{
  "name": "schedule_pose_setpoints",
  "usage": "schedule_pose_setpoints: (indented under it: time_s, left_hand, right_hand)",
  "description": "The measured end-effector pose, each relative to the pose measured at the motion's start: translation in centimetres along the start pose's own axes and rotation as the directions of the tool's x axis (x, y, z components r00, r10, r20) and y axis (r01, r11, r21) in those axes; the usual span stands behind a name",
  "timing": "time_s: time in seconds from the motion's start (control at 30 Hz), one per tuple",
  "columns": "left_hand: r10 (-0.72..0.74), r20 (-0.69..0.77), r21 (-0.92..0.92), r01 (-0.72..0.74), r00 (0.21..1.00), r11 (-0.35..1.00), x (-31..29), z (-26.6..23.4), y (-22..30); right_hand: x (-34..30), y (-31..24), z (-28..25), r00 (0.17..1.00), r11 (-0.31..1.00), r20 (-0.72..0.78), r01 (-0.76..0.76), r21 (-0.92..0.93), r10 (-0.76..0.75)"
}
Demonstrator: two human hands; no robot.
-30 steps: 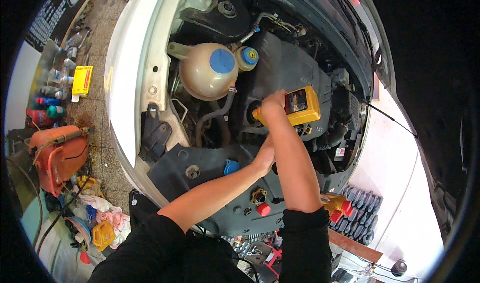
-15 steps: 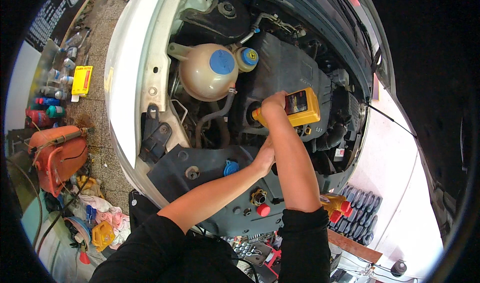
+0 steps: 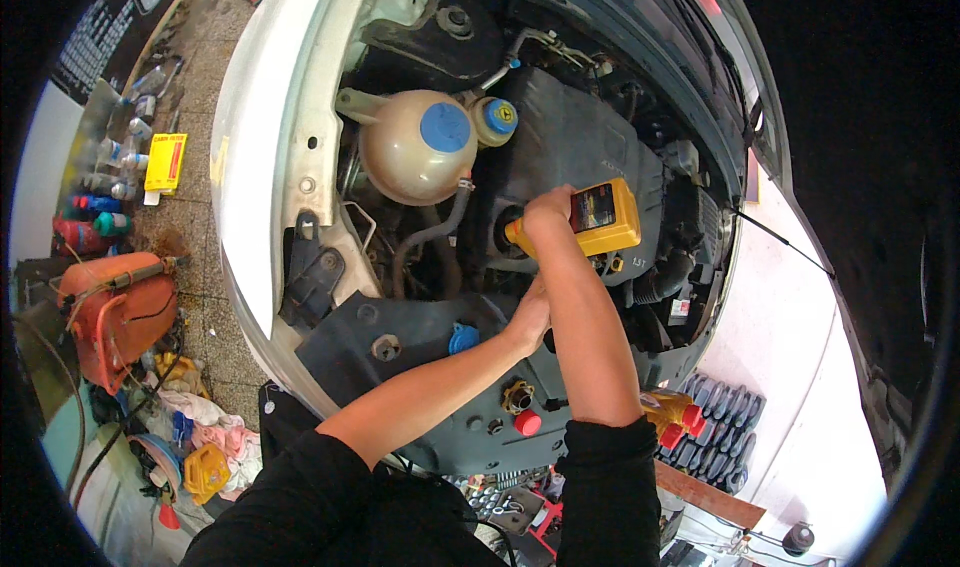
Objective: The person opens a yellow motor oil bottle and pours its contents into the engine oil filler of a white car with the hood open. After pouring, the person closes the bottle and places it back on the engine bay.
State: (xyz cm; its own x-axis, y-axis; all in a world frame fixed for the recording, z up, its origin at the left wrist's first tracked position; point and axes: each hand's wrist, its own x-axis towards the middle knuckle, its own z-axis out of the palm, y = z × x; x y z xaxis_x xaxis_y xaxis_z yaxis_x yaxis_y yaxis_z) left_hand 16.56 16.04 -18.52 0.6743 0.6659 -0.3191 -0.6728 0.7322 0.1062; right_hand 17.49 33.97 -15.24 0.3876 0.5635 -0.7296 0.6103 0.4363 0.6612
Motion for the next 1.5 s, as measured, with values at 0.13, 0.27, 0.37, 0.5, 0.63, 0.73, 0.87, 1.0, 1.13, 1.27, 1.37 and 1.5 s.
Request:
schedule_pose_setpoints:
  time_s: [0.13, 0.27, 0.37, 0.5, 0.63, 0.73, 0.87, 1.0, 1.13, 1.27, 1.37, 1.5]
  left_hand:
    - [0.004, 0.012, -0.002, -0.004, 1.000, 1.000, 0.1, -0.3, 0.0]
    - [-0.008, 0.008, -0.046, 0.008, 1.000, 0.999, -0.2, 0.0, -0.2]
    - [0.002, 0.042, -0.038, 0.000, 0.999, 0.999, 0.1, -0.4, -0.5]
    - [0.005, 0.044, -0.037, -0.003, 0.999, 0.999, 0.0, -0.4, -0.2]
    - [0.018, 0.010, -0.020, -0.017, 1.000, 1.000, -0.4, 0.2, 0.1]
    - [-0.023, 0.002, 0.011, 0.023, 1.000, 1.000, -0.6, 0.4, 0.5]
    - [-0.007, 0.019, -0.065, 0.008, 1.000, 0.998, -0.5, 0.0, 0.4]
    - [-0.001, 0.015, -0.053, 0.002, 1.000, 0.999, -0.3, 0.0, 0.1]
    - [-0.015, 0.010, -0.055, 0.015, 1.000, 0.998, -0.1, -0.3, -0.1]
    - [0.019, 0.037, -0.063, -0.016, 0.999, 0.998, -0.4, -0.2, 0.0]
    - [0.001, 0.061, -0.088, 0.004, 0.998, 0.996, -0.2, -0.2, -0.3]
    - [-0.005, 0.056, -0.135, 0.012, 0.998, 0.991, 0.0, -0.5, -0.4]
  right_hand:
    - [-0.5, -0.2, -0.3, 1.000, 0.999, -0.010, 0.020, -0.048, -0.020]
    - [-0.8, 0.1, -0.2, 0.999, 0.999, 0.000, 0.033, -0.036, -0.033]
    - [-0.6, 0.1, -0.4, 0.999, 0.998, 0.025, 0.029, -0.048, -0.028]
    - [-1.2, 0.1, -1.1, 0.998, 0.997, 0.051, 0.046, -0.056, -0.043]
    - [-1.0, 0.0, -0.7, 0.999, 0.998, 0.032, 0.039, -0.048, -0.037]
    - [-0.4, 0.0, -0.3, 0.998, 0.999, 0.056, 0.029, -0.039, -0.027]
    - [-0.7, -0.2, -1.0, 0.995, 0.999, 0.097, 0.026, -0.028, -0.023]
    - [-0.6, -0.1, -0.7, 0.996, 1.000, 0.090, 0.011, -0.028, -0.008]
    - [-1.2, -0.1, -1.1, 0.995, 0.996, 0.091, 0.041, -0.073, -0.034]
    - [-1.8, -0.1, -1.7, 0.995, 0.998, 0.091, 0.040, -0.051, -0.035]
    - [-1.1, 0.0, -0.8, 0.997, 0.998, 0.072, 0.028, -0.049, -0.024]
    - [-0.7, -0.2, -0.8, 0.996, 0.997, 0.078, 0.040, -0.065, -0.035]
